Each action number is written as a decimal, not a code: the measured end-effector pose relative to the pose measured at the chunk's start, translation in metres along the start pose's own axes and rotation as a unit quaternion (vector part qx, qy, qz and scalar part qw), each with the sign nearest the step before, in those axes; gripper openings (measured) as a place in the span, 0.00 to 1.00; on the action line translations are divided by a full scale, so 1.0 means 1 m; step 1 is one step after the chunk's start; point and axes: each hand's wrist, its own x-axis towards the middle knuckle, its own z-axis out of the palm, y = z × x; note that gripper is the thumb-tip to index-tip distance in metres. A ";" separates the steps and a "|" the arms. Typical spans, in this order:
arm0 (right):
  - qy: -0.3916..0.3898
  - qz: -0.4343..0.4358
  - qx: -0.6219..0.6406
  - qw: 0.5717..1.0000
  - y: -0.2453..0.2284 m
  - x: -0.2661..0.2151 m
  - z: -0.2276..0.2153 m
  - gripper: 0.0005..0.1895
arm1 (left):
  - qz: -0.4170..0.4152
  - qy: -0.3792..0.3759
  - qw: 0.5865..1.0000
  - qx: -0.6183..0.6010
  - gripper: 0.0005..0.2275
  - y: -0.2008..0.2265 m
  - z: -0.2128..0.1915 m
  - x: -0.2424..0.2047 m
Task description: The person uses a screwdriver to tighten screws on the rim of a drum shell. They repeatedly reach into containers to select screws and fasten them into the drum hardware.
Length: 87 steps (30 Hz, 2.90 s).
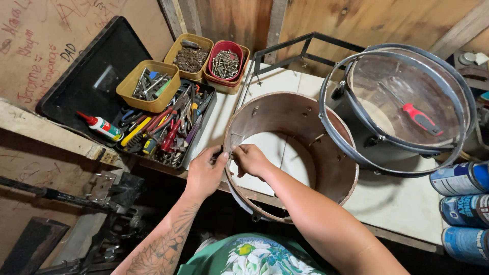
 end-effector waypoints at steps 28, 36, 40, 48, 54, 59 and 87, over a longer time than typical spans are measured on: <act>-0.019 0.021 0.088 0.996 0.011 0.008 -0.007 0.17 | 0.010 0.003 1.000 0.003 0.23 -0.008 0.003 0.001; -0.026 -0.036 -0.015 0.999 -0.001 -0.002 0.003 0.19 | 0.009 0.010 1.000 0.007 0.22 -0.010 0.006 0.002; -0.017 -0.025 0.013 0.999 0.005 0.002 -0.001 0.23 | 0.012 0.009 1.000 0.006 0.22 -0.010 0.005 0.003; -0.013 -0.036 -0.062 0.997 0.008 0.005 0.004 0.19 | 0.003 0.009 1.000 0.012 0.22 -0.007 0.005 0.002; 0.022 0.011 0.001 1.000 -0.004 -0.003 0.011 0.23 | -0.009 -0.002 1.000 0.012 0.21 0.004 -0.001 0.002; 0.146 -0.101 -0.178 0.968 -0.100 -0.079 -0.019 0.29 | -0.015 -0.001 1.000 0.008 0.21 -0.002 0.000 0.003; 0.248 -0.165 -0.509 0.808 -0.134 -0.196 -0.212 0.19 | 0.080 -0.096 0.989 0.080 0.29 -0.100 0.016 -0.008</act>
